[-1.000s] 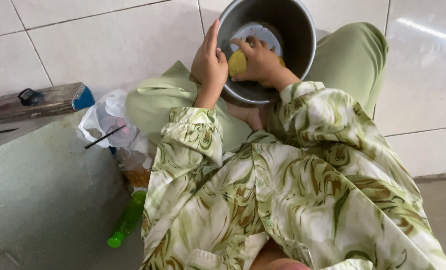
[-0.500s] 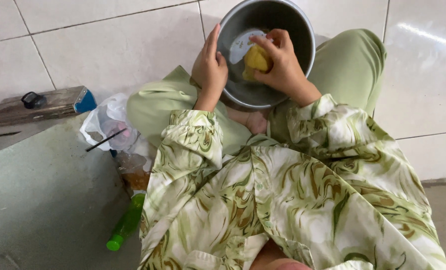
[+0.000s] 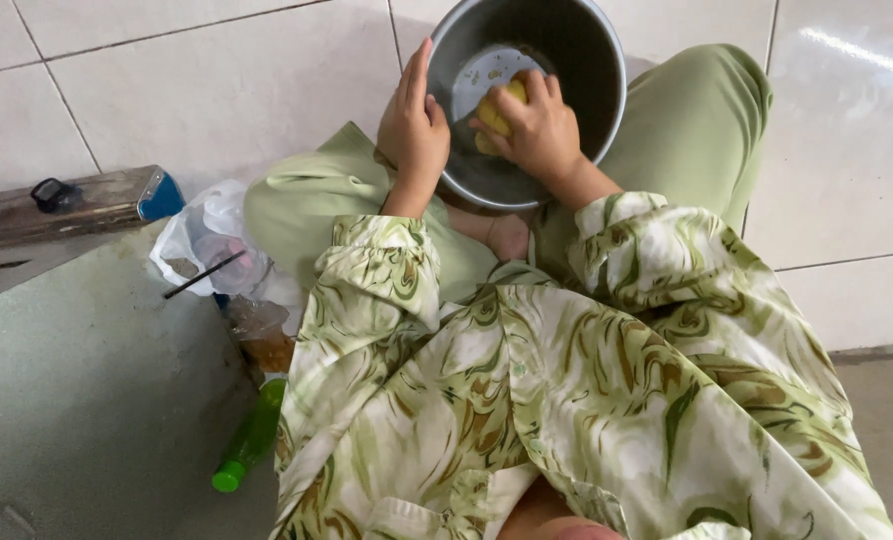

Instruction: Kneading a ball of yellow dough in a metal bowl while sitting on the floor.

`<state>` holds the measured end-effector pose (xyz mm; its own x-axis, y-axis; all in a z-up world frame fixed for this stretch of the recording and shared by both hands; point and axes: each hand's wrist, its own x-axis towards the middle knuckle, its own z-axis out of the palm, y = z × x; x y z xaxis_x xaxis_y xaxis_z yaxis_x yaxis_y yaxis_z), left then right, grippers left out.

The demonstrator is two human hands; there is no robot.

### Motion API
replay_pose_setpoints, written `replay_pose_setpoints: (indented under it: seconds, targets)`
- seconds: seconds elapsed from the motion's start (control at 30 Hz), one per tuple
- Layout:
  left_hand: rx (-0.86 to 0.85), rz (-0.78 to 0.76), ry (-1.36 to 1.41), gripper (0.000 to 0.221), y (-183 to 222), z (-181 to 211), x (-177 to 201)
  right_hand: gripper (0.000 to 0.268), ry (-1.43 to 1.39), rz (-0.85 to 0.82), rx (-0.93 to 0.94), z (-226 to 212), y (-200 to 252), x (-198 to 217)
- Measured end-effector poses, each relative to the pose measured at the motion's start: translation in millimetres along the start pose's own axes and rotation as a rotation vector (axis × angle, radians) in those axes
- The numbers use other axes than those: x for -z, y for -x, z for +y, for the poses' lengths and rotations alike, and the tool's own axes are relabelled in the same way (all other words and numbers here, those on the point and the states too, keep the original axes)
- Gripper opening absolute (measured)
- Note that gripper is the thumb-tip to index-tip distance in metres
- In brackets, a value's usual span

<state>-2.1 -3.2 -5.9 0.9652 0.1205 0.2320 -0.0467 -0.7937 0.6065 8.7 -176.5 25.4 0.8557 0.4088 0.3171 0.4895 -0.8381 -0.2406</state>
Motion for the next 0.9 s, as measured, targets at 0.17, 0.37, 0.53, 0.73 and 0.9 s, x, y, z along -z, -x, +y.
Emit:
replay_pose_setpoints:
  seconds: [0.17,0.37,0.53,0.73,0.9]
  targets:
    - [0.013,-0.031,0.036,0.078,0.4,2.2,3.2,0.031,-0.122,0.098,-0.073,32.0,-34.0,-23.0]
    - [-0.027,-0.039,0.055,0.079,0.9,-1.5,4.9,0.027,-0.506,0.046,0.015,31.2,-35.9,35.4]
    - [-0.065,-0.077,-0.059,0.082,0.3,-4.9,-22.5,0.034,-0.886,-0.149,0.054,54.5,-13.6,47.3]
    - [-0.463,-0.559,-0.341,0.087,3.1,20.9,-35.5,0.013,-0.713,0.141,-0.009,59.4,-16.0,49.9]
    - [-0.227,-0.600,-0.562,0.108,-1.8,-10.8,-98.7,0.059,-0.512,0.069,-0.312,90.4,9.3,6.7]
